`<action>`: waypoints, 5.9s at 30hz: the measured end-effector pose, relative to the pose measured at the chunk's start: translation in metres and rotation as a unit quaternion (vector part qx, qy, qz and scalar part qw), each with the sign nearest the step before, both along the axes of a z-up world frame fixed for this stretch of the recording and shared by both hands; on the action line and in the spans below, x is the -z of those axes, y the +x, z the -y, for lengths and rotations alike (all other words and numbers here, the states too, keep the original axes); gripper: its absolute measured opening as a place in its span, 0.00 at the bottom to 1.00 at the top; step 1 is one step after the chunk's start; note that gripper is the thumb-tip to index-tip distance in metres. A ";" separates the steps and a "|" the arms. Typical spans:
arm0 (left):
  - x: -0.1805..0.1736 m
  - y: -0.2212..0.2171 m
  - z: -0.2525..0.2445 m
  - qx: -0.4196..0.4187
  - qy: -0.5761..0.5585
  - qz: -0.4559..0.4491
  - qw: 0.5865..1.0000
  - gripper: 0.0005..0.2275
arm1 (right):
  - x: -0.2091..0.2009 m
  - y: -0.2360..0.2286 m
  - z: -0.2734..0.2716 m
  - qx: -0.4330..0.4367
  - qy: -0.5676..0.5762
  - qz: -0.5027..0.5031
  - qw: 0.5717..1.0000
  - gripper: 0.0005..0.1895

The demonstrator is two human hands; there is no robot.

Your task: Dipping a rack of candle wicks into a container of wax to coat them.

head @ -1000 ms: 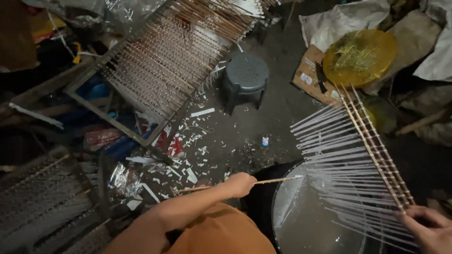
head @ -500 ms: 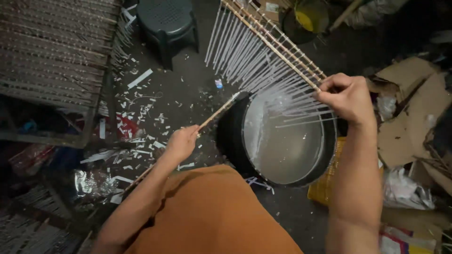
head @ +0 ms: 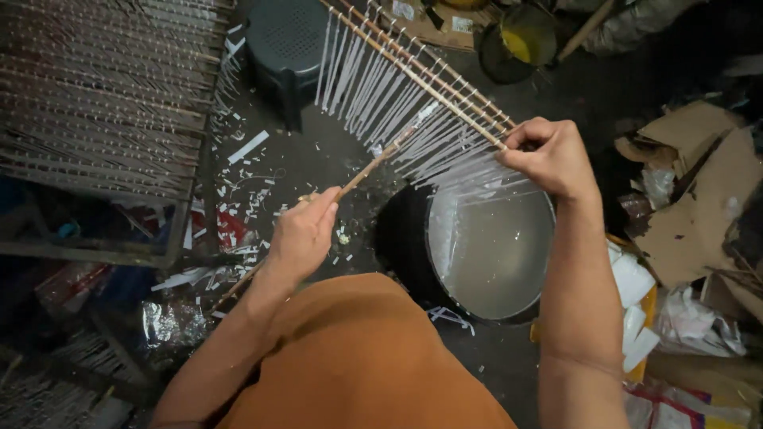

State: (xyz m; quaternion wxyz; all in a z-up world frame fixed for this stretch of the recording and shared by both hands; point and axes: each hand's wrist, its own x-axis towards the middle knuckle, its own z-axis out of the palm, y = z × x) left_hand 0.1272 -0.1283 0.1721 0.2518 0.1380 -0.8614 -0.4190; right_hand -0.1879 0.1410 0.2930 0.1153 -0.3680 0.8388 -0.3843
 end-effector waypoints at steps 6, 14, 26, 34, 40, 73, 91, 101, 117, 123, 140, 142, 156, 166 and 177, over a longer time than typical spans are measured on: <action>0.010 -0.002 0.017 -0.019 -0.013 -0.024 0.999 0.12 | 0.005 -0.001 0.021 0.004 0.011 0.004 1.000 0.07; 0.022 0.005 0.014 -0.035 -0.093 0.020 0.995 0.12 | 0.000 0.002 0.039 -0.005 0.022 0.001 1.000 0.08; 0.128 -0.020 0.016 -0.023 -0.071 0.287 0.955 0.12 | -0.011 -0.006 0.040 -0.029 0.044 0.003 0.999 0.08; 0.185 -0.050 0.007 -0.024 -0.071 0.392 0.917 0.09 | 0.015 -0.029 0.026 -0.069 0.058 -0.059 0.994 0.07; 0.144 -0.034 0.011 0.083 0.075 0.471 0.875 0.10 | 0.009 -0.014 0.042 0.035 0.041 0.048 0.997 0.06; 0.170 0.002 0.001 0.078 0.193 0.432 0.877 0.11 | 0.014 -0.009 0.059 0.047 0.052 0.058 0.996 0.07; 0.163 0.004 0.002 0.093 0.230 0.454 0.856 0.14 | 0.012 -0.009 0.062 0.046 0.062 0.052 0.996 0.06; 0.186 -0.001 -0.005 0.079 0.211 0.444 0.867 0.14 | 0.014 -0.007 0.062 0.055 0.078 0.039 0.995 0.06; 0.177 0.010 -0.015 0.104 -0.043 0.330 0.937 0.08 | 0.016 -0.031 0.037 -0.053 0.066 -0.040 0.996 0.10; 0.112 0.014 0.001 0.007 0.131 0.317 0.939 0.15 | -0.019 0.003 0.066 0.005 0.044 -0.019 0.999 0.07; 0.028 -0.035 -0.013 0.009 -0.054 0.093 0.994 0.13 | -0.017 0.014 0.075 0.035 0.030 -0.006 0.999 0.06; 0.042 -0.043 -0.015 0.016 -0.067 0.107 0.992 0.13 | -0.010 0.012 0.071 0.035 0.030 -0.006 0.999 0.07; 0.213 -0.106 -0.031 0.036 -0.066 0.314 0.946 0.13 | 0.018 -0.017 0.057 0.076 0.057 0.006 0.995 0.05; 0.211 -0.071 -0.023 0.094 0.002 0.383 0.919 0.12 | 0.007 -0.012 0.063 0.091 0.030 0.024 0.995 0.05; 0.140 -0.012 -0.025 0.149 -0.034 0.361 0.920 0.09 | -0.005 -0.022 0.046 -0.034 0.079 -0.134 0.987 0.12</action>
